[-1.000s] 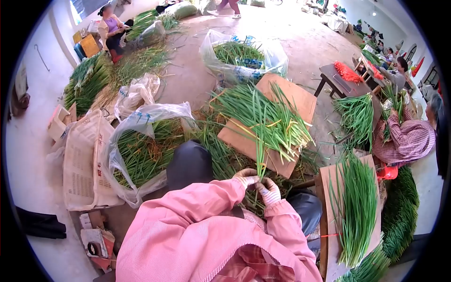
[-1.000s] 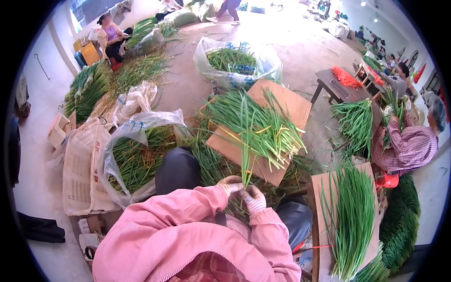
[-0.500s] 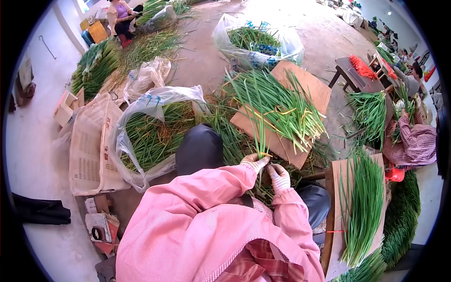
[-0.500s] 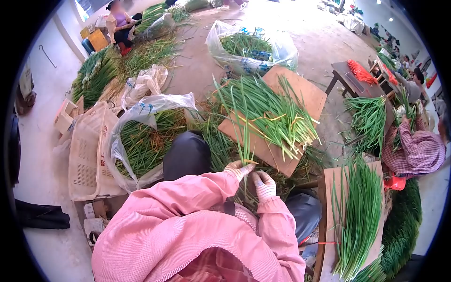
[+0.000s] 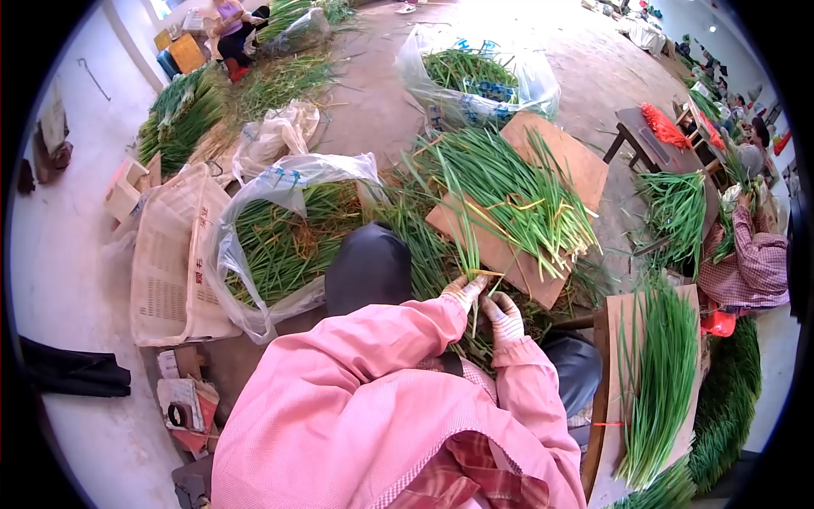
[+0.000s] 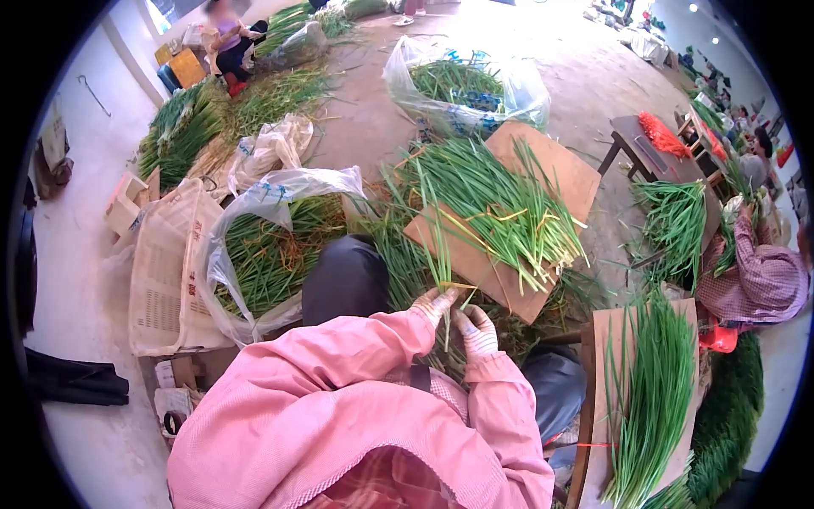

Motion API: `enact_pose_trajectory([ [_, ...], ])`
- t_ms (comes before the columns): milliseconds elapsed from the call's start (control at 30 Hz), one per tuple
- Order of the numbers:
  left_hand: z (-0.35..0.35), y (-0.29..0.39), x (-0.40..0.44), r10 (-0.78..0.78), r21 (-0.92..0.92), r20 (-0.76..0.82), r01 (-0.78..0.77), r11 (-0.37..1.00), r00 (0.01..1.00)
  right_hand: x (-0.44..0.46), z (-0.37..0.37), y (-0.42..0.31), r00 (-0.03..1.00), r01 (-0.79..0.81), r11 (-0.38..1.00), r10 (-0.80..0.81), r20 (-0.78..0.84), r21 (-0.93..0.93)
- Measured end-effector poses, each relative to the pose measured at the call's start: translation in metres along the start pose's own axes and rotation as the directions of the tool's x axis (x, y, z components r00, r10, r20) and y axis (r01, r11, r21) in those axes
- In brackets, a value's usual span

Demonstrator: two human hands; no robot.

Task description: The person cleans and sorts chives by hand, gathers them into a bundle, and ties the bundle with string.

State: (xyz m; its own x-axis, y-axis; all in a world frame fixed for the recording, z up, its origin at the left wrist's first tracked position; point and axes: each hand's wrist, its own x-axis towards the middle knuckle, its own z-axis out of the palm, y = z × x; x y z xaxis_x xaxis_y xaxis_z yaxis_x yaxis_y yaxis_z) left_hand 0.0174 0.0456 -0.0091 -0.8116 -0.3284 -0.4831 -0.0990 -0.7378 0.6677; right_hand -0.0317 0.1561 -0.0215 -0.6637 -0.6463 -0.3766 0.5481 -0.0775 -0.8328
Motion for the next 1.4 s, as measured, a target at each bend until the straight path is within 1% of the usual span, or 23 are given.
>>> enact_pose_trajectory([
  [133,-0.014,-0.025,0.014,0.141,0.156,0.012,-0.141,0.978,0.990,0.016,-0.015,0.020,0.963,0.228,0.832,-0.268,-0.008,-0.505],
  [167,-0.014,-0.024,0.013,0.141,0.158,0.011,-0.141,0.977,0.990,0.022,-0.022,0.028,0.963,0.228,0.834,-0.269,-0.008,-0.503],
  [233,-0.015,-0.020,0.011,0.166,0.230,-0.017,-0.158,0.960,0.986,0.029,-0.029,0.035,0.951,0.220,0.630,-0.310,0.018,-0.745],
  [400,-0.030,-0.008,0.046,0.363,0.140,-0.005,-0.358,0.923,0.932,0.021,-0.024,0.020,0.903,0.267,0.352,-0.416,0.106,-0.897],
  [467,-0.002,0.048,0.019,0.439,0.341,-0.141,-0.373,0.863,0.887,0.014,-0.022,0.010,0.987,0.023,0.065,-0.163,0.012,-0.998],
  [533,-0.003,0.077,0.035,0.663,0.323,-0.118,-0.603,0.729,0.739,0.015,-0.047,0.028,0.989,-0.059,-0.069,0.135,-0.068,-0.996],
  [600,-0.012,0.099,0.065,0.551,0.120,-0.124,-0.539,0.834,0.825,0.000,-0.048,0.019,0.957,0.007,-0.095,0.290,-0.021,-0.995],
  [667,0.004,0.114,0.057,0.371,-0.027,-0.032,-0.372,0.928,0.928,-0.003,-0.054,0.017,0.993,-0.108,0.128,0.052,-0.102,-0.986],
  [700,0.002,0.106,0.063,0.262,-0.092,0.010,-0.260,0.961,0.965,-0.005,-0.046,0.009,0.972,-0.078,0.205,-0.201,-0.120,-0.976],
  [733,-0.003,0.092,0.069,0.143,-0.153,0.048,-0.134,0.979,0.989,-0.012,-0.037,-0.005,0.883,0.127,0.311,-0.467,-0.035,-0.942],
  [800,-0.032,0.052,0.099,-0.139,-0.297,0.336,0.245,0.923,0.931,-0.013,-0.030,-0.021,0.768,0.320,0.386,-0.641,-0.002,-0.866],
  [833,-0.014,0.040,0.083,-0.178,-0.208,0.110,0.198,0.958,0.978,-0.013,-0.028,-0.025,0.784,0.331,0.400,-0.621,0.013,-0.855],
  [867,0.005,0.028,0.064,-0.178,-0.100,-0.119,0.167,0.981,0.977,-0.016,-0.022,-0.029,0.900,0.184,0.531,-0.429,-0.075,-0.827],
  [900,0.007,0.013,0.065,-0.215,-0.088,-0.111,0.206,0.975,0.970,-0.016,-0.015,-0.031,0.825,0.265,0.266,-0.561,0.075,-0.927],
  [933,0.007,-0.001,0.066,-0.223,-0.116,-0.125,0.209,0.971,0.967,-0.011,-0.014,-0.025,0.850,0.244,0.230,-0.518,0.094,-0.942],
  [1000,0.002,-0.019,0.070,-0.241,-0.145,-0.137,0.221,0.964,0.961,0.002,-0.020,-0.009,0.945,0.159,0.411,-0.326,0.018,-0.898],
  [1033,-0.004,-0.021,0.074,-0.248,-0.149,-0.071,0.235,0.961,0.966,0.008,-0.027,0.002,0.947,0.151,0.412,-0.322,0.011,-0.899],
  [1067,-0.003,-0.017,0.071,-0.249,-0.151,-0.009,0.245,0.958,0.969,0.013,-0.030,0.012,0.957,0.154,0.545,-0.289,-0.013,-0.824],
  [1133,-0.007,-0.015,0.063,-0.218,-0.034,-0.129,0.216,0.976,0.967,0.017,-0.033,0.022,0.967,0.153,0.671,-0.252,-0.030,-0.725],
  [1200,-0.014,-0.016,0.062,-0.309,-0.136,-0.023,0.303,0.943,0.951,0.014,-0.033,0.024,0.975,0.153,0.899,-0.205,-0.086,-0.411],
  [1267,-0.016,-0.017,0.053,-0.254,-0.062,0.048,0.257,0.964,0.966,0.007,-0.020,0.008,0.988,-0.011,0.963,-0.032,-0.154,-0.270],
  [1333,-0.017,-0.014,0.050,-0.197,-0.027,-0.060,0.195,0.980,0.979,0.010,-0.023,0.007,0.951,0.136,0.901,-0.235,-0.199,-0.412],
  [1400,-0.010,0.018,0.050,-0.079,-0.036,0.043,0.081,0.996,0.996,0.012,-0.035,-0.007,0.863,0.307,0.774,-0.472,-0.181,-0.555],
])
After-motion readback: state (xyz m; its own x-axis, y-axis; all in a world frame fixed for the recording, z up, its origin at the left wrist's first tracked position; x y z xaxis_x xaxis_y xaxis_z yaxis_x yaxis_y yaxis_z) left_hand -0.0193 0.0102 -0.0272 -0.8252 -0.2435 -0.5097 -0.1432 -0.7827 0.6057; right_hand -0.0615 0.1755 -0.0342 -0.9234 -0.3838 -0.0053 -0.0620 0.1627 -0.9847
